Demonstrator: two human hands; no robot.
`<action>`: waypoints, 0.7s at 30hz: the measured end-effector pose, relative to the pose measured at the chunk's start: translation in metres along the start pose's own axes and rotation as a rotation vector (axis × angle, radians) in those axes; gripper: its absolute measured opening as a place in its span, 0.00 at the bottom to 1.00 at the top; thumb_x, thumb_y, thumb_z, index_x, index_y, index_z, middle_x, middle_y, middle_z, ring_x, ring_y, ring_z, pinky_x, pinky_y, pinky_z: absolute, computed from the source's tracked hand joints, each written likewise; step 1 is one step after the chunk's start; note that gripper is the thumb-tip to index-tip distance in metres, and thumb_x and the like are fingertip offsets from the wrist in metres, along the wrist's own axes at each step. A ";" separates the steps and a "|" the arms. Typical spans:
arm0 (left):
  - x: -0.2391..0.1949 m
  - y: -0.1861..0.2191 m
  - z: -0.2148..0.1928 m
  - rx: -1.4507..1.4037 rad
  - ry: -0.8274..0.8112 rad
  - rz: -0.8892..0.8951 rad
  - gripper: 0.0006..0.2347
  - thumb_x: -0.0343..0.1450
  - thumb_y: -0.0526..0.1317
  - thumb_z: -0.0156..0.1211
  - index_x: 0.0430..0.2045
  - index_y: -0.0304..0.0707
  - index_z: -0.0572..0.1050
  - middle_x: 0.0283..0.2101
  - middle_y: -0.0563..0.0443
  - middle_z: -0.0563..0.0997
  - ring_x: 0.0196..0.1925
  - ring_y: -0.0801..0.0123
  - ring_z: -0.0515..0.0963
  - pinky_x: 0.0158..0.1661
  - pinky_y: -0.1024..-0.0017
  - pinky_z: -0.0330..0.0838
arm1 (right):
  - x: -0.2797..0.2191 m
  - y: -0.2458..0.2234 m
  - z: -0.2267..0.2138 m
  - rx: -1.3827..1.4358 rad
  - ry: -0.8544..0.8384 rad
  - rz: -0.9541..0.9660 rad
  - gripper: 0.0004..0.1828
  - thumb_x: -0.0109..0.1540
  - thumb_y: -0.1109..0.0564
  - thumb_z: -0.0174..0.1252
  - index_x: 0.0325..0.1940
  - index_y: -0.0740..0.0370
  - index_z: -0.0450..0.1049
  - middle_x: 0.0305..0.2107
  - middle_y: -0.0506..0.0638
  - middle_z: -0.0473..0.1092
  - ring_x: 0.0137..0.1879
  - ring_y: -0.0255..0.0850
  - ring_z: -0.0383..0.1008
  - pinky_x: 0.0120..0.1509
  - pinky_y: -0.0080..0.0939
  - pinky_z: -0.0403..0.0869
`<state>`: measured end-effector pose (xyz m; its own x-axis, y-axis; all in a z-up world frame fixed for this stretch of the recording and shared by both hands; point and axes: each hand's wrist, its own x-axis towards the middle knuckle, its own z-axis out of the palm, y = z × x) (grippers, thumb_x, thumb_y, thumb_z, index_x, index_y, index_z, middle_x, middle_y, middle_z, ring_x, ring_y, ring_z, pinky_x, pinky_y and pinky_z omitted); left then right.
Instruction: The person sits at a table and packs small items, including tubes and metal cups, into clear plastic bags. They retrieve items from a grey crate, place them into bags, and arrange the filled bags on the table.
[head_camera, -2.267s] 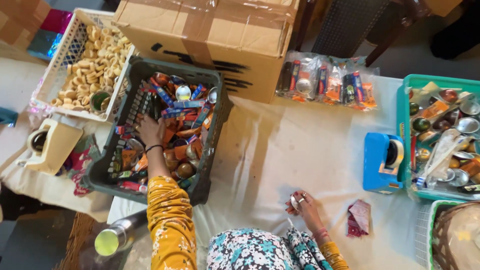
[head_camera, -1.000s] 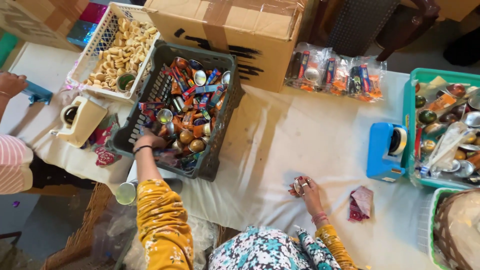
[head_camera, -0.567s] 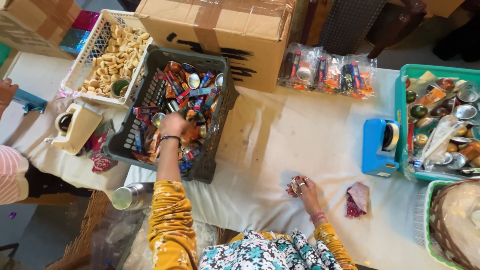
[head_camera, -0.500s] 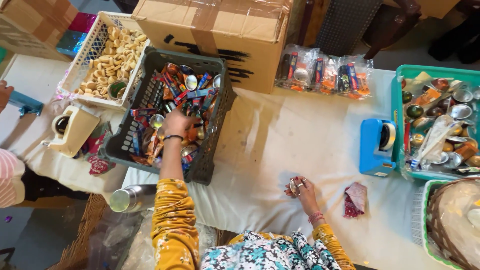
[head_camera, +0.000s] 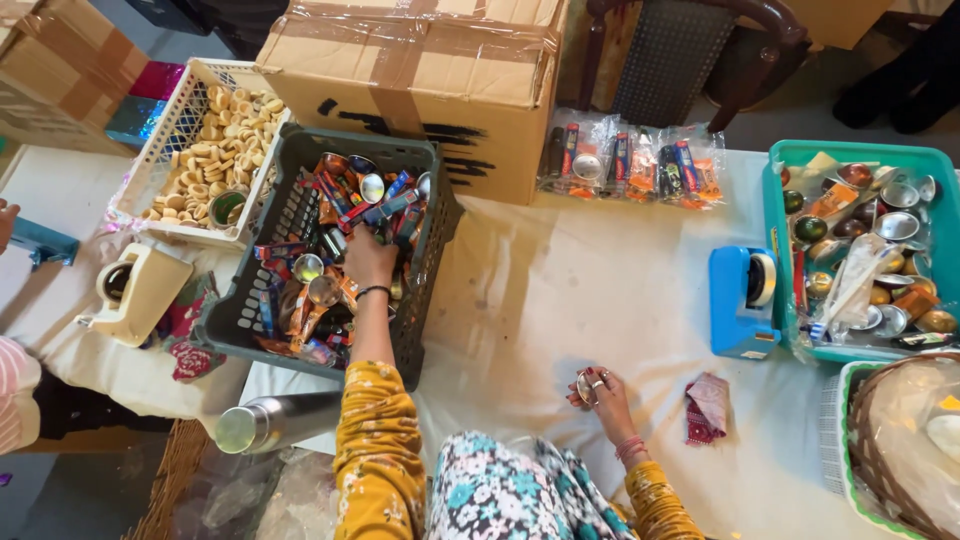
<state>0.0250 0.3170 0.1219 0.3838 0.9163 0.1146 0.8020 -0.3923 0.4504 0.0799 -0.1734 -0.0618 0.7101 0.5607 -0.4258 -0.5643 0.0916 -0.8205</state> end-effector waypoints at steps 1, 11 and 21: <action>-0.003 0.003 -0.006 -0.003 0.002 0.001 0.21 0.59 0.44 0.73 0.44 0.39 0.75 0.41 0.37 0.84 0.45 0.41 0.82 0.44 0.48 0.76 | 0.001 0.000 -0.001 -0.001 0.000 -0.003 0.16 0.70 0.51 0.50 0.48 0.68 0.72 0.33 0.59 0.77 0.33 0.46 0.80 0.39 0.43 0.80; -0.205 0.053 0.023 -0.614 -0.263 0.150 0.14 0.68 0.44 0.66 0.45 0.40 0.75 0.35 0.38 0.83 0.38 0.50 0.83 0.38 0.57 0.77 | 0.024 0.042 -0.020 -0.011 0.106 0.021 0.16 0.70 0.48 0.51 0.45 0.65 0.72 0.31 0.55 0.76 0.33 0.45 0.79 0.38 0.44 0.79; -0.311 -0.008 0.157 -0.437 -0.422 0.272 0.18 0.67 0.38 0.66 0.50 0.35 0.73 0.49 0.34 0.76 0.52 0.41 0.76 0.51 0.54 0.71 | -0.011 0.029 -0.012 0.088 0.145 -0.007 0.16 0.71 0.50 0.46 0.53 0.64 0.69 0.36 0.59 0.78 0.34 0.47 0.80 0.38 0.44 0.79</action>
<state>-0.0294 0.0225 -0.0563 0.7639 0.6440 -0.0409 0.4256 -0.4551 0.7821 0.0610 -0.1873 -0.0852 0.7635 0.4360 -0.4763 -0.5897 0.1703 -0.7894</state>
